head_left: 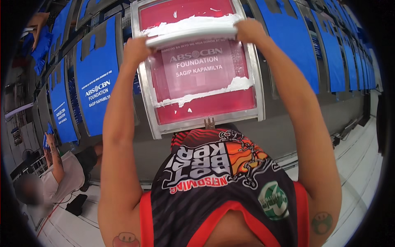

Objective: Manually apply white ink to fabric using a screen printing frame and squeegee.

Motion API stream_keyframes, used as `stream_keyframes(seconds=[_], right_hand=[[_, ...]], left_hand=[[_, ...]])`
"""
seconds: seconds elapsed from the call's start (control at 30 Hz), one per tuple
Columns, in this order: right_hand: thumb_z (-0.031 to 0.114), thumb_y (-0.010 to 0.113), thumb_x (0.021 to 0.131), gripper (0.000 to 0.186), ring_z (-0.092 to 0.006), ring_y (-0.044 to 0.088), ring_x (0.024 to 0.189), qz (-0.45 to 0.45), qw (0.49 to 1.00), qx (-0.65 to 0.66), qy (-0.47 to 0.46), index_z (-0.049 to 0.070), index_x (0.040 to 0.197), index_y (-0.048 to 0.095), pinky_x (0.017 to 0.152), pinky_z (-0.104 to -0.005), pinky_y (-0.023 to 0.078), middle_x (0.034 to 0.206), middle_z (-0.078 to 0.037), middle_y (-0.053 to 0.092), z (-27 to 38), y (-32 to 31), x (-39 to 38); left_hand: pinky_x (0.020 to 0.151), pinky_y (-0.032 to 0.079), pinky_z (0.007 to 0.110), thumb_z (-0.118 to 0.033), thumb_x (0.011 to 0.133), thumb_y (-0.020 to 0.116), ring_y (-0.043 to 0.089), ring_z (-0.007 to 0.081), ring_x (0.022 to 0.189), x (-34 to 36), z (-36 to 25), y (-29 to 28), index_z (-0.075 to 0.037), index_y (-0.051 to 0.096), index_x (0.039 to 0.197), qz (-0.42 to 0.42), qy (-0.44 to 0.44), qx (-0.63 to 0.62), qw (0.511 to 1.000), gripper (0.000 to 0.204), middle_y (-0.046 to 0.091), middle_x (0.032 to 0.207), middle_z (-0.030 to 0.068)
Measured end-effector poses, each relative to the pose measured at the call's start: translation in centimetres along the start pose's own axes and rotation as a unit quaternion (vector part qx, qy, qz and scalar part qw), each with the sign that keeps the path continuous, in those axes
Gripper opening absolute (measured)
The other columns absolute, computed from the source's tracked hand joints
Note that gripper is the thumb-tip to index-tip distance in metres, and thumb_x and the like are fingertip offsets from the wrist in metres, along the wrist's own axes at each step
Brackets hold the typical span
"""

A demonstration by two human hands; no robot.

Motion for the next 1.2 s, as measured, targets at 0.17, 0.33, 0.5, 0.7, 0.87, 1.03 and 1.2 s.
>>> stream_keyframes(seconds=[0.17, 0.33, 0.5, 0.7, 0.87, 1.03, 1.2], right_hand=[[0.008, 0.065, 0.065, 0.02, -0.0293, 0.068, 0.072, -0.019, 0.994, 0.107, 0.004, 0.018, 0.082, 0.07, 0.064, -0.0432, 0.054, 0.07, -0.01, 0.067, 4.2, 5.8, -18.5], [0.015, 0.062, 0.07, 0.017, -0.0311, 0.068, 0.075, -0.038, 0.996, 0.073, 0.046, 0.014, 0.086, 0.068, 0.067, -0.0443, 0.054, 0.078, -0.011, 0.069, 2.3, 3.4, -8.4], [0.015, 0.068, 0.061, 0.044, -0.0326, 0.066, 0.095, 0.083, 0.996, 0.006, 0.027, 0.011, 0.104, 0.068, 0.081, -0.0429, 0.054, 0.098, -0.015, 0.069, -2.2, -0.5, 4.5], [0.036, 0.076, 0.072, 0.039, -0.0311, 0.063, 0.083, -0.424, 0.901, 0.069, -0.054, 0.011, 0.1, 0.065, 0.079, -0.038, 0.048, 0.093, -0.014, 0.067, 1.7, -2.1, -5.0], [0.05, 0.062, 0.085, 0.051, -0.0208, 0.066, 0.077, 0.377, 0.794, 0.469, 0.085, 0.001, 0.095, 0.072, 0.074, -0.0347, 0.051, 0.084, -0.011, 0.071, 12.4, 9.6, -23.3], [0.038, 0.07, 0.083, 0.041, -0.0174, 0.065, 0.065, 0.265, 0.717, 0.622, 0.171, -0.001, 0.094, 0.072, 0.066, -0.0309, 0.051, 0.076, -0.009, 0.071, 17.7, 15.7, -27.1], [0.025, 0.074, 0.079, 0.028, -0.0168, 0.064, 0.059, 0.137, 0.729, 0.623, 0.247, -0.003, 0.079, 0.071, 0.061, -0.0309, 0.05, 0.066, -0.013, 0.067, 17.6, 10.9, -28.8]], left_hand=[[0.078, 0.047, 0.046, -0.003, 0.055, 0.067, 0.063, 0.0357, 0.079, -18.7, -5.6, 3.0, -0.011, 0.071, 0.09, -0.014, 0.052, -0.106, 0.993, 0.036, 0.067, 0.079, 0.0142], [0.071, 0.044, 0.043, -0.007, 0.061, 0.064, 0.065, 0.0298, 0.072, -9.2, -2.1, 4.5, -0.01, 0.07, 0.088, -0.129, 0.029, -0.062, 0.989, 0.028, 0.068, 0.082, 0.0135], [0.085, 0.045, 0.059, -0.039, 0.064, 0.079, 0.066, 0.0327, 0.095, 5.0, -0.6, -1.1, -0.013, 0.07, 0.105, 0.105, -0.07, 0.049, 0.991, 0.05, 0.069, 0.101, 0.0119], [0.088, 0.049, 0.049, -0.034, 0.066, 0.078, 0.065, 0.032, 0.095, 6.5, -10.2, -0.9, -0.013, 0.068, 0.109, 0.041, 0.069, -0.049, 0.996, 0.048, 0.068, 0.103, 0.0131], [0.084, 0.05, 0.041, -0.031, 0.063, 0.081, 0.064, 0.0327, 0.096, 11.3, -8.0, -2.3, -0.014, 0.069, 0.109, 0.03, 0.175, -0.075, 0.981, 0.05, 0.069, 0.098, 0.0147], [0.083, 0.05, 0.04, -0.031, 0.065, 0.08, 0.064, 0.0334, 0.093, 10.5, -8.9, -1.6, -0.014, 0.069, 0.109, 0.017, 0.118, -0.068, 0.99, 0.049, 0.069, 0.096, 0.015], [0.083, 0.05, 0.041, -0.033, 0.067, 0.078, 0.065, 0.0296, 0.094, 11.3, -9.2, -0.5, -0.017, 0.069, 0.108, 0.044, 0.122, -0.055, 0.99, 0.045, 0.07, 0.097, 0.0131]])
Point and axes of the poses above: each hand's wrist, its own x-axis towards the middle knuckle, its own y-axis out of the palm, z = x × y, the point moved 4 cm from there along x, towards the middle knuckle
